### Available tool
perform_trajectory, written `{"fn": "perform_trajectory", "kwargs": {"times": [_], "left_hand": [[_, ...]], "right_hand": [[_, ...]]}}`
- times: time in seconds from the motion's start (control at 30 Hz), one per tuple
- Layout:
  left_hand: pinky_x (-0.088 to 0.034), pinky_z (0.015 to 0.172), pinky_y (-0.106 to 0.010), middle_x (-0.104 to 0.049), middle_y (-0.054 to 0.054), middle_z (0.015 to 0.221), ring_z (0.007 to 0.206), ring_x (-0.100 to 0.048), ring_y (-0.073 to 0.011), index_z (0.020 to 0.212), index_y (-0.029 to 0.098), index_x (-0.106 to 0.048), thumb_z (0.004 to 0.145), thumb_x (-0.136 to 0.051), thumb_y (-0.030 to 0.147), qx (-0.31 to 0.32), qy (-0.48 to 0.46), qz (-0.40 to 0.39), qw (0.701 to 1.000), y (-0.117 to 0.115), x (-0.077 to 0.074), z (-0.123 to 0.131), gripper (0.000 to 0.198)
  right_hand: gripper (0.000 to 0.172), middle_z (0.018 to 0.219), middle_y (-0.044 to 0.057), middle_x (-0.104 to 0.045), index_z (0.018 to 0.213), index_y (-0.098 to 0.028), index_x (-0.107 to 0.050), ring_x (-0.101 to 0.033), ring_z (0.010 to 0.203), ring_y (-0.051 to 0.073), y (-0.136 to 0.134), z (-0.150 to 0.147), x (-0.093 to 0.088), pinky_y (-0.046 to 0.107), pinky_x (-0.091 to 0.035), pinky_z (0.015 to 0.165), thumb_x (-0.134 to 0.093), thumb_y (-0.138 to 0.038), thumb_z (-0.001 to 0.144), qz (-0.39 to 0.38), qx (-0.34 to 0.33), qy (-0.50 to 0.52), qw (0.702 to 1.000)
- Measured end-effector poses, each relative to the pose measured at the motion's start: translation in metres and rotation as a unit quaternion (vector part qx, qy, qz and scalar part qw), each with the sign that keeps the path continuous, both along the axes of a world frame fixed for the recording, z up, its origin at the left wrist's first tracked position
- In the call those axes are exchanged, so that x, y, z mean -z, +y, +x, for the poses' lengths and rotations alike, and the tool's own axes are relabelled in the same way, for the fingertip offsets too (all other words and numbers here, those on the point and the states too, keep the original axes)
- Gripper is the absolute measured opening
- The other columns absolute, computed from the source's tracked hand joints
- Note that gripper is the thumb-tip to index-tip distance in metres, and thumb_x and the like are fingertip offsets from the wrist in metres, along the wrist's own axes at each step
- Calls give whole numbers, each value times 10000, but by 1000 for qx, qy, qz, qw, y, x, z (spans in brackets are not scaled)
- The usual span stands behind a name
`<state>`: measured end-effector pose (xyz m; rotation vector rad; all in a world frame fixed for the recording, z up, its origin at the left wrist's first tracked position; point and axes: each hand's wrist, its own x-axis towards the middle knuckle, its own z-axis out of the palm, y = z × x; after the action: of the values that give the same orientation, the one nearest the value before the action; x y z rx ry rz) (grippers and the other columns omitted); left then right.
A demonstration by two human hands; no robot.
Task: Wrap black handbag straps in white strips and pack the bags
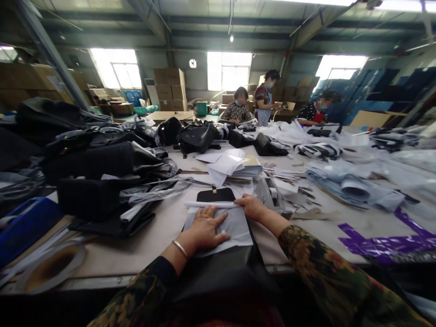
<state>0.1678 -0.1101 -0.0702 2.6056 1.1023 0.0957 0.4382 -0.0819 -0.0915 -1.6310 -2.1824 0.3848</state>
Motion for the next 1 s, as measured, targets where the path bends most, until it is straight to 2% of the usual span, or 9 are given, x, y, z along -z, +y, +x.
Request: {"fn": "perform_trajectory", "kwargs": {"times": [0.1,0.17,0.4,0.53,0.63,0.7,0.77,0.87,1.0], "left_hand": [[-83,1180,-666,-159,-127,1679,1534,-35,-437,1528,367,-403,794,-439,851,0,-3,-7,1000,1,1,0,880],[-89,1166,-686,-126,-132,1685,1530,9,-450,1529,381,-395,785,-452,852,-1,-4,-16,1000,2,1,0,883],[-124,1156,-700,-251,-127,1652,1501,-154,-485,1511,393,-425,784,-498,822,-14,-4,-14,1000,-1,-2,0,848],[-147,1150,-705,-278,-134,1636,1489,-179,-501,1512,390,-427,785,-488,831,-14,1,-15,1000,-1,-6,0,853],[-157,1154,-700,-261,-134,1643,1489,-179,-503,1520,384,-418,781,-495,830,-18,0,-17,1000,-2,-6,0,866],[-146,1170,-683,-249,-139,1649,1495,-172,-491,1528,359,-410,776,-500,831,-21,-1,-20,1000,-1,-4,0,892],[-123,1185,-669,-240,-152,1653,1505,-161,-474,1542,319,-396,771,-491,842,-23,0,-23,999,-1,-2,0,936],[-86,1195,-665,-226,-163,1657,1519,-130,-451,1556,283,-372,764,-491,849,-22,-2,-17,1000,-2,2,0,981],[-41,1195,-671,-208,-150,1665,1530,-40,-448,1550,269,-388,745,-501,861,-31,-14,-1,999,-4,3,1,1006]], "right_hand": [[369,993,96,-701,1106,-225,-795,-678,897,200,1,5,0,290,-516,890,-552,-103,856,-6,-30,-2,1000],[368,1015,95,-702,1098,-212,-794,-680,920,197,3,5,-2,285,-515,896,-538,-96,861,-8,-52,-1,999],[348,991,81,-741,992,-209,-810,-687,931,200,18,3,-26,301,-520,895,-573,-41,800,-22,-96,-32,995],[309,1097,93,-726,1014,-224,-801,-649,1031,236,20,-28,-40,342,-475,966,-583,-91,839,-3,-82,-54,995],[278,1125,84,-709,1047,-225,-773,-647,987,215,12,-68,-34,297,-482,915,-609,-122,847,-8,-76,-54,996],[230,1069,89,-702,1020,-197,-755,-646,917,198,4,-92,-24,271,-495,856,-624,-130,843,-19,-66,-52,996],[215,1057,108,-685,1039,-161,-724,-637,934,196,-3,-107,-13,270,-491,867,-566,-133,896,-19,-44,-47,998],[267,1091,127,-668,1114,-135,-681,-618,1028,200,-8,-113,-5,287,-467,942,-459,-123,967,-14,-21,-36,999],[292,1137,149,-671,1196,-122,-647,-614,1051,219,-10,-108,-7,319,-450,979,-453,-136,980,-13,-18,-26,999]]}}
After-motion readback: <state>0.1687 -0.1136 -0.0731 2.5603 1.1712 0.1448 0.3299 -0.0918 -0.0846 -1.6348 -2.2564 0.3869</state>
